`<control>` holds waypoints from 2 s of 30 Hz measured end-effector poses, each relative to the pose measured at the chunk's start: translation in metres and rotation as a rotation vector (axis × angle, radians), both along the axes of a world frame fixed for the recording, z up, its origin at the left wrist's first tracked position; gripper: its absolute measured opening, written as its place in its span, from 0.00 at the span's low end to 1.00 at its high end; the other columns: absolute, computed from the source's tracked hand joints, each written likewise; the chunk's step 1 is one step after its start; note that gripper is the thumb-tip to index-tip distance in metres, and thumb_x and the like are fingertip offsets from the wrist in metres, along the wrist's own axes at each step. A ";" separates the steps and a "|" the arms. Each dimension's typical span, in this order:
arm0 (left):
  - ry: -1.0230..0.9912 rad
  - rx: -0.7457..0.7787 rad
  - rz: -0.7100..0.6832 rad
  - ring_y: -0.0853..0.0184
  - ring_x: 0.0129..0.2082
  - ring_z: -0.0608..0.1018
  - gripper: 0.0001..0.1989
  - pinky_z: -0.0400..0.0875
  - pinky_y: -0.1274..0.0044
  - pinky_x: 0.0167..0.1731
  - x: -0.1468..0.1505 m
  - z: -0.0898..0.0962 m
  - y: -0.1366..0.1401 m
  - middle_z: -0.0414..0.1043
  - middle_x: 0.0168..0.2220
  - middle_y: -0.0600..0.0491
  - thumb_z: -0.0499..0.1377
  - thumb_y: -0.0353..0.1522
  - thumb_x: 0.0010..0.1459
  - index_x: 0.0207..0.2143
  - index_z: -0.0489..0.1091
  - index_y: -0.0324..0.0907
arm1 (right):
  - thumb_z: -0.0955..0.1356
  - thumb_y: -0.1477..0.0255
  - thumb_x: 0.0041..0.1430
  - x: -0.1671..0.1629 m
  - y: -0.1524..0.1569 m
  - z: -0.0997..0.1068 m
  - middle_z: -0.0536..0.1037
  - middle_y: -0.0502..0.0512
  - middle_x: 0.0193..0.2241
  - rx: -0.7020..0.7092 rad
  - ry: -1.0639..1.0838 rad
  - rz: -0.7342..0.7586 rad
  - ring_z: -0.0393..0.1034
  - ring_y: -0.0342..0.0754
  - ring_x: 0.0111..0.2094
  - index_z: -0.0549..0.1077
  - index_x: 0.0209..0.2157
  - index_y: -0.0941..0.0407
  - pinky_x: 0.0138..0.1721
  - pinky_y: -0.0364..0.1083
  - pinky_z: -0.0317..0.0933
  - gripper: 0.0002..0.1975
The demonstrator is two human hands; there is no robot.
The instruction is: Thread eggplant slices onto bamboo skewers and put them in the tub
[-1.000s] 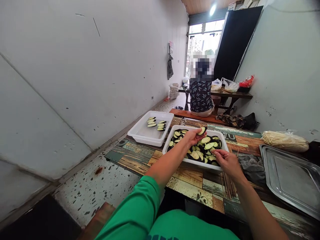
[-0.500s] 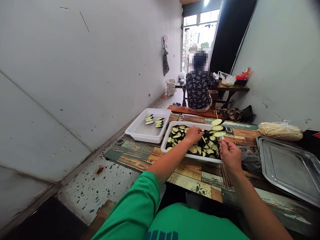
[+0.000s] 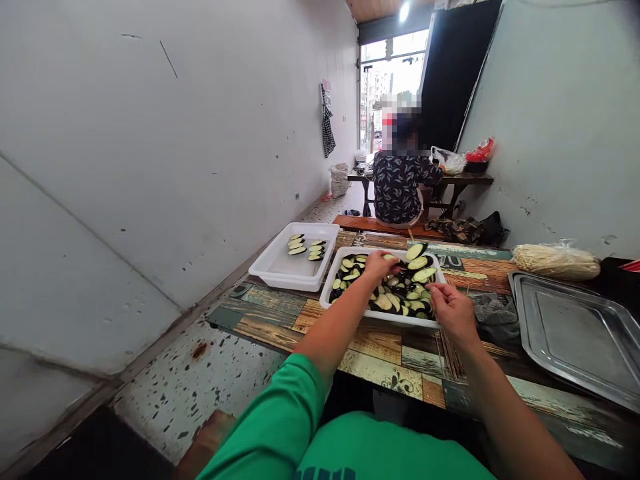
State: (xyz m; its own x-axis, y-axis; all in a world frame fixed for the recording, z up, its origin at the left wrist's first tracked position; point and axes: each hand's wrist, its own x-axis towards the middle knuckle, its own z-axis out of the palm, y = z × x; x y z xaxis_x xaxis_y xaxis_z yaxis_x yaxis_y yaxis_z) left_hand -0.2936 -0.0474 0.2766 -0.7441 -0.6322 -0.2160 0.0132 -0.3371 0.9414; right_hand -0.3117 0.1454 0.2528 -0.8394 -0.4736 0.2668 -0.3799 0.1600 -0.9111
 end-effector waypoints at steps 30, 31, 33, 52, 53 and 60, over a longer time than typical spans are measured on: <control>0.255 0.628 0.272 0.71 0.24 0.78 0.04 0.74 0.80 0.31 0.007 0.014 -0.033 0.74 0.24 0.51 0.58 0.22 0.59 0.33 0.71 0.36 | 0.65 0.53 0.50 -0.001 0.000 0.015 0.68 0.50 0.14 0.209 0.014 0.212 0.54 0.42 0.17 0.81 0.34 0.62 0.18 0.42 0.46 0.26; 0.274 0.600 0.274 0.71 0.24 0.78 0.04 0.74 0.80 0.32 0.007 0.015 -0.032 0.74 0.24 0.52 0.58 0.21 0.59 0.33 0.70 0.36 | 0.65 0.53 0.50 -0.001 0.000 0.015 0.67 0.49 0.14 0.208 0.008 0.213 0.53 0.41 0.16 0.81 0.34 0.62 0.18 0.42 0.45 0.26; 0.302 0.545 0.277 0.72 0.24 0.78 0.05 0.74 0.79 0.34 0.008 0.016 -0.028 0.73 0.23 0.54 0.59 0.21 0.58 0.33 0.69 0.37 | 0.66 0.53 0.50 -0.002 -0.001 0.014 0.66 0.49 0.14 0.209 0.006 0.201 0.53 0.42 0.17 0.80 0.32 0.61 0.18 0.42 0.45 0.25; 0.293 0.400 0.069 0.74 0.22 0.76 0.12 0.72 0.80 0.27 0.001 0.002 -0.010 0.72 0.23 0.57 0.66 0.22 0.49 0.29 0.65 0.39 | 0.65 0.55 0.51 -0.005 -0.002 0.003 0.80 0.58 0.24 0.171 0.010 0.107 0.65 0.46 0.21 0.81 0.36 0.61 0.22 0.43 0.56 0.25; 0.274 0.382 0.039 0.74 0.21 0.75 0.11 0.71 0.81 0.26 -0.001 0.000 -0.010 0.72 0.23 0.57 0.66 0.22 0.49 0.29 0.66 0.39 | 0.65 0.55 0.51 -0.005 -0.002 0.002 0.80 0.59 0.26 0.160 0.007 0.095 0.66 0.46 0.22 0.81 0.37 0.61 0.22 0.43 0.57 0.25; 0.237 0.440 -0.042 0.72 0.25 0.75 0.09 0.73 0.78 0.29 -0.002 0.004 -0.012 0.73 0.27 0.55 0.66 0.30 0.54 0.31 0.67 0.40 | 0.64 0.56 0.52 -0.001 -0.003 0.004 0.75 0.55 0.20 0.151 0.034 0.068 0.60 0.44 0.19 0.80 0.37 0.62 0.20 0.43 0.52 0.24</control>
